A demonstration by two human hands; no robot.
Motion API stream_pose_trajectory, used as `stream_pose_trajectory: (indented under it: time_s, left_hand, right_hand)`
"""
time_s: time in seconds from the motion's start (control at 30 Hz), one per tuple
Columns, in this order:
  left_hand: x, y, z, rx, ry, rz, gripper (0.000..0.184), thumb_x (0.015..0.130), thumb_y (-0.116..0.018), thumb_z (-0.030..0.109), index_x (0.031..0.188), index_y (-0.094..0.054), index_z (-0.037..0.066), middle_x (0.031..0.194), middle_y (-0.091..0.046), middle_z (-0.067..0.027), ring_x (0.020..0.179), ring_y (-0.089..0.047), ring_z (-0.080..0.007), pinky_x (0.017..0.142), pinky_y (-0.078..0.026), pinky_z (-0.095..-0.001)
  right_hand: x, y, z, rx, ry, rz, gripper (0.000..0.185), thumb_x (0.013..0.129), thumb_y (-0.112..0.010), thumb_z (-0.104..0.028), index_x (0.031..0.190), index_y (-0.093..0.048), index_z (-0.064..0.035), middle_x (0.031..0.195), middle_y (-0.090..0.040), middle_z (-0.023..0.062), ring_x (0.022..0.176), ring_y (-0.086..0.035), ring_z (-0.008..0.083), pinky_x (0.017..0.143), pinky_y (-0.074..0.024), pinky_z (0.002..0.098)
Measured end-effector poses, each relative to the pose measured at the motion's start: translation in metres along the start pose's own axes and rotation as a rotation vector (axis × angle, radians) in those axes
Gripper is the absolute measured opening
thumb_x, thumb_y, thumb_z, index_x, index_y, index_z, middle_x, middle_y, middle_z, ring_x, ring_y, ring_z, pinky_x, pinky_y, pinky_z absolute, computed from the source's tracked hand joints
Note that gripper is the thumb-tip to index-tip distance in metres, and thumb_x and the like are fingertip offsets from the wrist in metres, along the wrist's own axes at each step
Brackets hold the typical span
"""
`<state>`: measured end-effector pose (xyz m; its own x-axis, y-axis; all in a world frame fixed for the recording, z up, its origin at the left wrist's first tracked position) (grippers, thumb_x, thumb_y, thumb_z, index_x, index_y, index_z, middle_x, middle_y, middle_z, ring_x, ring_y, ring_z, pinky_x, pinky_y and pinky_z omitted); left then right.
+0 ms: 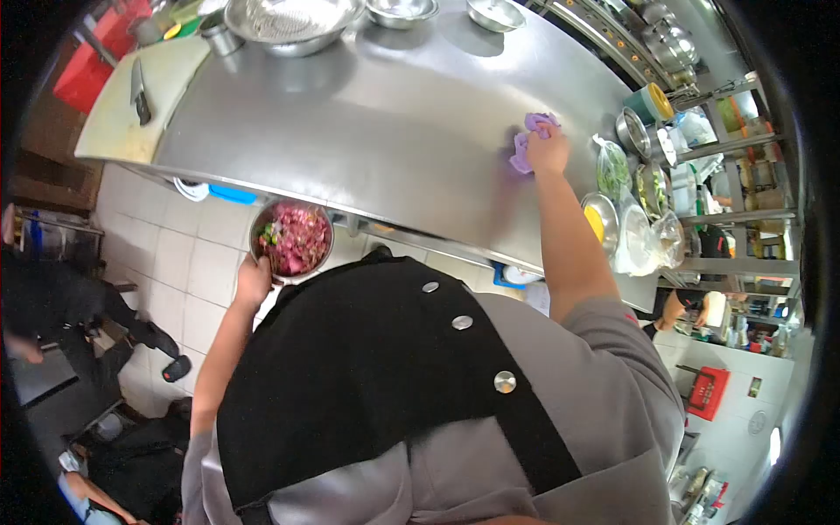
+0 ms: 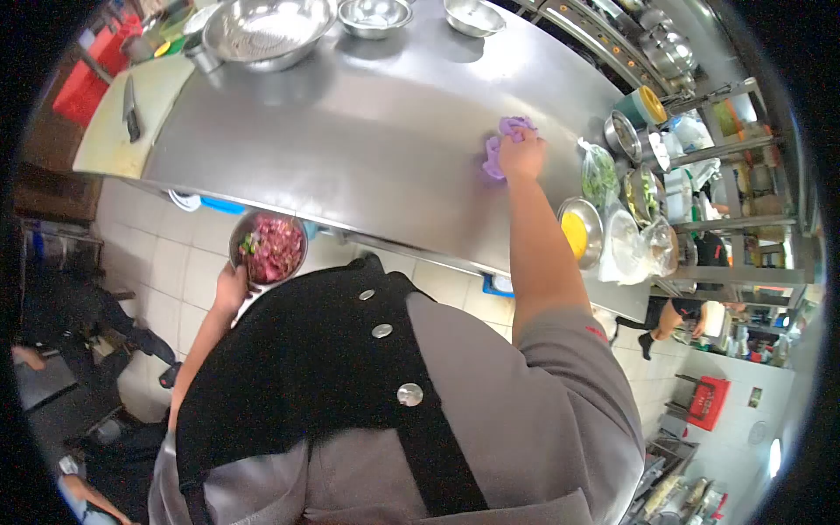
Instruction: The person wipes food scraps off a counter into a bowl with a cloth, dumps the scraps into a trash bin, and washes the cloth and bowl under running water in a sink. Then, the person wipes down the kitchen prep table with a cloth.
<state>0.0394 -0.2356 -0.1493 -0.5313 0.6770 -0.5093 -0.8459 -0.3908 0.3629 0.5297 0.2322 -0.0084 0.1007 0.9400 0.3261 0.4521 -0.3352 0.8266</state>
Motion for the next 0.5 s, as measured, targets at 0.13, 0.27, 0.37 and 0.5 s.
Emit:
stream_pose_trajectory:
  time_s: [0.13, 0.27, 0.37, 0.5]
  left_hand:
    - [-0.019, 0.014, 0.014, -0.010, 0.099, 0.102, 0.032, 0.096, -0.036, 0.015, 0.117, -0.049, -0.004, 0.081, -0.065, -0.0146, 0.057, -0.066, -0.0202, 0.048, -0.051, -0.0314]
    - [-0.037, 0.015, 0.012, -0.094, 0.217, 0.219, 0.031, 0.095, -0.035, 0.016, 0.114, -0.050, -0.002, 0.084, -0.066, -0.0149, 0.058, -0.068, -0.0225, 0.047, -0.049, -0.0305]
    - [-0.054, 0.010, 0.018, -0.137, 0.328, 0.268, 0.032, 0.093, -0.035, 0.017, 0.115, -0.050, -0.001, 0.086, -0.067, -0.0143, 0.059, -0.068, -0.0226, 0.048, -0.050, -0.0304]
    - [-0.050, 0.025, -0.014, -0.030, 0.168, 0.286, 0.033, 0.092, -0.039, 0.018, 0.117, -0.050, 0.000, 0.093, -0.066, -0.0153, 0.063, -0.069, -0.0242, 0.049, -0.050, -0.0302]
  right_hand:
    - [0.057, -0.025, 0.014, -0.228, 0.002, -0.101, 0.028, 0.086, -0.058, -0.026, 0.110, -0.070, -0.0184, 0.120, -0.059, 0.0182, 0.111, -0.059, 0.0361, 0.095, -0.0488, 0.0447]
    - [0.150, -0.039, 0.067, -0.359, -0.055, 0.003, 0.032, 0.087, -0.054, -0.025, 0.116, -0.067, -0.0192, 0.134, -0.055, 0.0149, 0.120, -0.056, 0.0334, 0.098, -0.0470, 0.0475]
    - [0.203, -0.065, 0.064, -0.501, -0.060, 0.007, 0.035, 0.086, -0.055, -0.026, 0.119, -0.066, -0.0206, 0.137, -0.055, 0.0103, 0.119, -0.058, 0.0303, 0.098, -0.0469, 0.0495]
    - [0.213, -0.112, -0.037, -0.380, 0.280, -0.199, 0.040, 0.083, -0.057, -0.025, 0.122, -0.065, -0.0165, 0.130, -0.060, 0.0098, 0.120, -0.057, 0.0298, 0.099, -0.0474, 0.0478]
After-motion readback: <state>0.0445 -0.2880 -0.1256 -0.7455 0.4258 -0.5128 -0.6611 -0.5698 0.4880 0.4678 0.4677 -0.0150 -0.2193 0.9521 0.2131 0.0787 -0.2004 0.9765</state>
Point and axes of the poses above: each hand's wrist, its own x-axis towards the middle knuckle, its own y-axis out of the back of the hand, z = x × y, the point moved 8 cm from there along x, towards the middle knuckle
